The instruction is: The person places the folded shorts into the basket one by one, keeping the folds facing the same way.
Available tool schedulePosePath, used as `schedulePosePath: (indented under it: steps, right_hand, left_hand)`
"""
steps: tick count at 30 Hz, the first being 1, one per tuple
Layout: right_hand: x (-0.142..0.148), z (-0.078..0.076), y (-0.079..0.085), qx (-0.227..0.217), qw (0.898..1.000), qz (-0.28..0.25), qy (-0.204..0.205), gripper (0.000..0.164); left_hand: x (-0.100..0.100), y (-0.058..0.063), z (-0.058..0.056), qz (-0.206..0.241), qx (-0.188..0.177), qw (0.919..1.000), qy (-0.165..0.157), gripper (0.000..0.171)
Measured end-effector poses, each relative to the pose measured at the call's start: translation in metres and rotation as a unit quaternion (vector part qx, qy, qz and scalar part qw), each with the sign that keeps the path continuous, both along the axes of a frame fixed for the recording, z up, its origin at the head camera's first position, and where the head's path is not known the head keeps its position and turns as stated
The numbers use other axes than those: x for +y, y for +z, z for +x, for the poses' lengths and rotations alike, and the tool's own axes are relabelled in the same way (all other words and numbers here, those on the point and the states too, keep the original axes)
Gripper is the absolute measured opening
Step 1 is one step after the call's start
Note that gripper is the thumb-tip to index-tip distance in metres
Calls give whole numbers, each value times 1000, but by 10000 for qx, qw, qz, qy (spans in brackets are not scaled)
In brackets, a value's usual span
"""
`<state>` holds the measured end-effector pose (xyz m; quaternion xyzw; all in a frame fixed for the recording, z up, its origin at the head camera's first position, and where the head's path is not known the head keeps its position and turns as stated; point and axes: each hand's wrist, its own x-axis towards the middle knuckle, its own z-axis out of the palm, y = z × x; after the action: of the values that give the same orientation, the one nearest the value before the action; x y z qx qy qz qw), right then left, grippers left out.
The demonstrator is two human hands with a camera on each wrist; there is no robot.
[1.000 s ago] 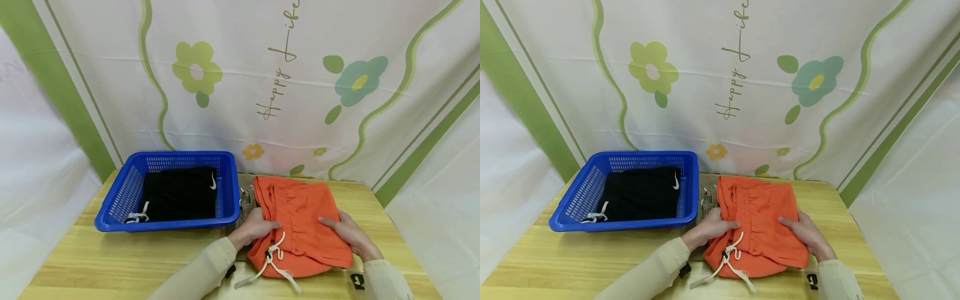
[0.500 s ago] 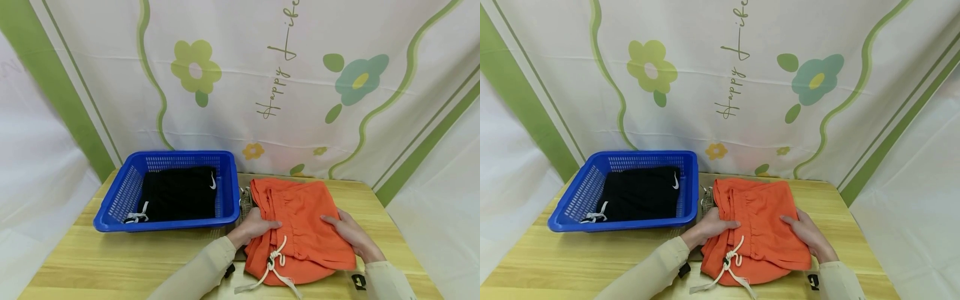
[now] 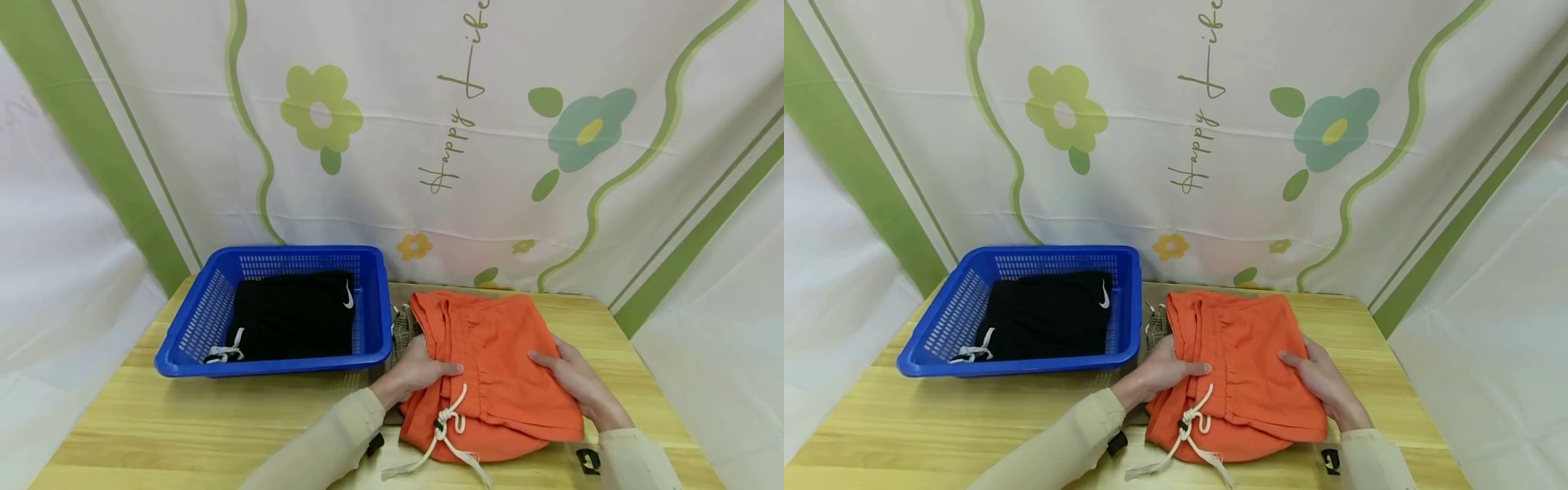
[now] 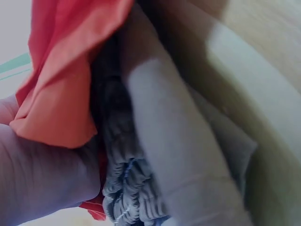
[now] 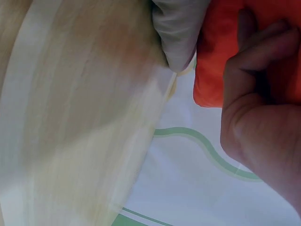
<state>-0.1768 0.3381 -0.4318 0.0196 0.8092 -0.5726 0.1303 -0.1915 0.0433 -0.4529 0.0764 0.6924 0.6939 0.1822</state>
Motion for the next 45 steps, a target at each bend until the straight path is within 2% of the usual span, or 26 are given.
schedulePosePath:
  steps: [4,9,15,21,29,34,40,45]
  right_hand:
    - [0,2,5,172,9998,30,-63,63]
    - [-3,6,13,412,9991,56,-96,60]
    - [-9,12,29,754,9971,46,-33,58]
    - [-17,17,43,943,9955,115,-38,58]
    - [-29,25,62,1183,9927,169,-161,54]
    - [-38,28,69,1310,9911,123,-183,53]
    - [-49,33,77,1534,9881,-31,-73,51]
    - [-60,34,84,1762,9843,-29,39,48]
  left_hand:
    - [-2,8,2,74,206,9998,30,45]
    - [-8,24,8,180,376,9991,-26,47]
    - [-18,41,14,328,501,9979,-262,53]
    - [-29,56,18,575,467,9961,-471,58]
    - [-44,70,24,597,682,9946,-505,58]
    - [-55,78,28,688,833,9921,-633,60]
    - [-67,87,30,801,1159,9864,-843,67]
    - [-77,96,33,753,1357,9840,-873,68]
